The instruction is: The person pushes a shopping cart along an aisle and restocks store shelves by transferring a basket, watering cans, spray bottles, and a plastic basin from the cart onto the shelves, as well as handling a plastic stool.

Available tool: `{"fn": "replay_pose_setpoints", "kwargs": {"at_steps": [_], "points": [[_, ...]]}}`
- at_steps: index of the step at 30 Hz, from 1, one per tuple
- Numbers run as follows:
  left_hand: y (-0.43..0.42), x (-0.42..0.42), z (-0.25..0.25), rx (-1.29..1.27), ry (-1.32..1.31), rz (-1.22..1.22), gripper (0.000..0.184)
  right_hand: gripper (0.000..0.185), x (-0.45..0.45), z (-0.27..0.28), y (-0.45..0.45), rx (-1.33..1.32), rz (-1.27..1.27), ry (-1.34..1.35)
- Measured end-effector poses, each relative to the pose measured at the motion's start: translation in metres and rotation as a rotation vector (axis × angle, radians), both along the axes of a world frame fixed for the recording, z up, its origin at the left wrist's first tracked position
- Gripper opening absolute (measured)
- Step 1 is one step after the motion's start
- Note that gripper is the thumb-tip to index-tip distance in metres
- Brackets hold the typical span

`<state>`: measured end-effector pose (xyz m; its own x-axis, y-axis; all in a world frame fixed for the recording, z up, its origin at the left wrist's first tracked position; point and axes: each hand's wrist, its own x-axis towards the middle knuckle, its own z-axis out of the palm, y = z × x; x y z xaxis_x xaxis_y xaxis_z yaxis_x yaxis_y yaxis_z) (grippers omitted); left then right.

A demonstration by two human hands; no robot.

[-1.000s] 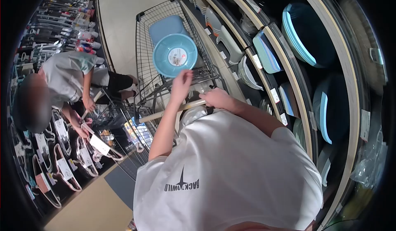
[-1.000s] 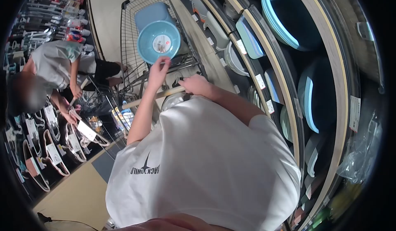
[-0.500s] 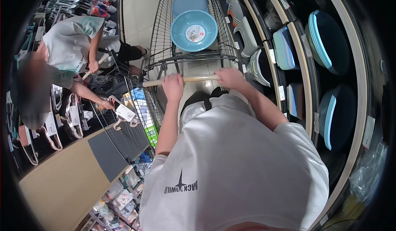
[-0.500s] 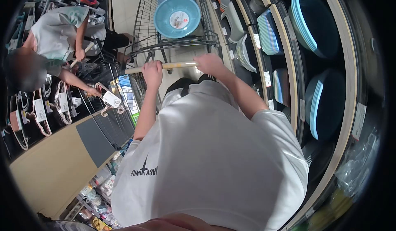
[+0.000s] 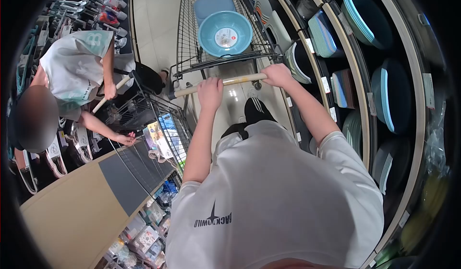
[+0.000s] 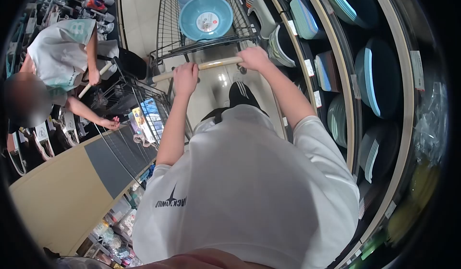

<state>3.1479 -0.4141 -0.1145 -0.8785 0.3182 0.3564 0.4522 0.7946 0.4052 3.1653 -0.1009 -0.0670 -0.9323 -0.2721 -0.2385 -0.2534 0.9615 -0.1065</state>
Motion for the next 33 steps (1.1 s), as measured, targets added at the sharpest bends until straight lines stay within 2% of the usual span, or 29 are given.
{"fn": "replay_pose_setpoints", "kwargs": {"at_steps": [5, 7, 8, 10, 11, 13, 14, 15, 17, 18, 20, 21, 22, 24, 25, 27, 28, 30, 33], "points": [[0.0, 0.012, 0.0, -0.036, -0.051, 0.003, 0.025, 0.021, 0.008, -0.004, 0.002, 0.0, -0.034, -0.039], [-0.005, 0.015, 0.001, -0.048, -0.215, 0.018, 0.025, 0.021, 0.018, -0.005, -0.003, 0.024, -0.055, -0.076], [-0.005, 0.009, 0.002, -0.05, -0.215, 0.013, 0.025, 0.022, 0.02, -0.005, -0.004, 0.05, -0.07, -0.11], [-0.01, -0.005, 0.004, 0.076, -0.374, 0.041, 0.019, 0.022, 0.029, -0.002, -0.009, 0.05, -0.053, -0.13], [-0.012, -0.016, 0.006, 0.077, -0.377, 0.034, 0.019, 0.023, 0.033, 0.0, -0.011, 0.052, -0.033, -0.135], [-0.014, -0.042, 0.012, 0.224, -0.089, 0.082, 0.013, 0.022, 0.041, 0.0, -0.015, 0.055, -0.051, -0.164], [-0.015, -0.059, 0.013, 0.239, -0.121, 0.093, 0.013, 0.021, 0.044, 0.002, -0.018, 0.049, -0.059, -0.186], [-0.016, -0.078, 0.004, 0.243, -0.12, 0.085, 0.013, 0.02, 0.047, 0.004, -0.018, 0.041, -0.065, -0.201], [-0.025, -0.121, -0.042, 0.262, -0.202, 0.183, 0.031, 0.02, 0.045, 0.003, -0.021, 0.104, -0.084, -0.275], [-0.03, -0.143, -0.072, 0.267, -0.198, 0.177, 0.031, 0.019, 0.046, 0.003, -0.021, 0.111, -0.075, -0.301], [-0.038, -0.186, -0.138, 0.284, -0.574, 0.384, 0.054, 0.019, 0.049, -0.002, -0.02, 0.121, -0.078, -0.32], [-0.041, -0.199, -0.154, 0.371, -0.747, 0.442, 0.065, 0.017, 0.051, -0.008, -0.019, 0.081, -0.072, -0.286], [-0.05, -0.224, -0.191, 0.526, -1.098, 0.431, 0.057, 0.015, 0.05, -0.009, -0.014, 0.04, -0.07, -0.25], [-0.04, -0.212, -0.169, 0.711, -1.355, 0.519, 0.049, 0.017, 0.046, 0.013, -0.013, 0.006, -0.065, -0.259], [-0.039, -0.212, -0.2, 0.795, -1.327, 0.53, 0.037, 0.019, 0.046, 0.02, -0.013, -0.039, -0.056, -0.276], [-0.043, -0.218, -0.233, 0.735, -1.458, 0.408, 0.037, 0.018, 0.046, 0.006, -0.006, -0.05, -0.048, -0.227], [-0.034, -0.212, -0.223, 0.726, -1.468, 0.404, 0.037, 0.018, 0.046, 0.003, -0.005, -0.083, -0.039, -0.199], [-0.008, -0.207, -0.195, 0.976, -1.498, 0.558, 0.047, 0.017, 0.038, 0.01, -0.003, -0.126, -0.052, -0.191], [0.001, -0.208, -0.175, 1.058, -1.577, 0.486, 0.041, 0.016, 0.024, 0.025, -0.006, -0.074, -0.058, -0.271]]}}
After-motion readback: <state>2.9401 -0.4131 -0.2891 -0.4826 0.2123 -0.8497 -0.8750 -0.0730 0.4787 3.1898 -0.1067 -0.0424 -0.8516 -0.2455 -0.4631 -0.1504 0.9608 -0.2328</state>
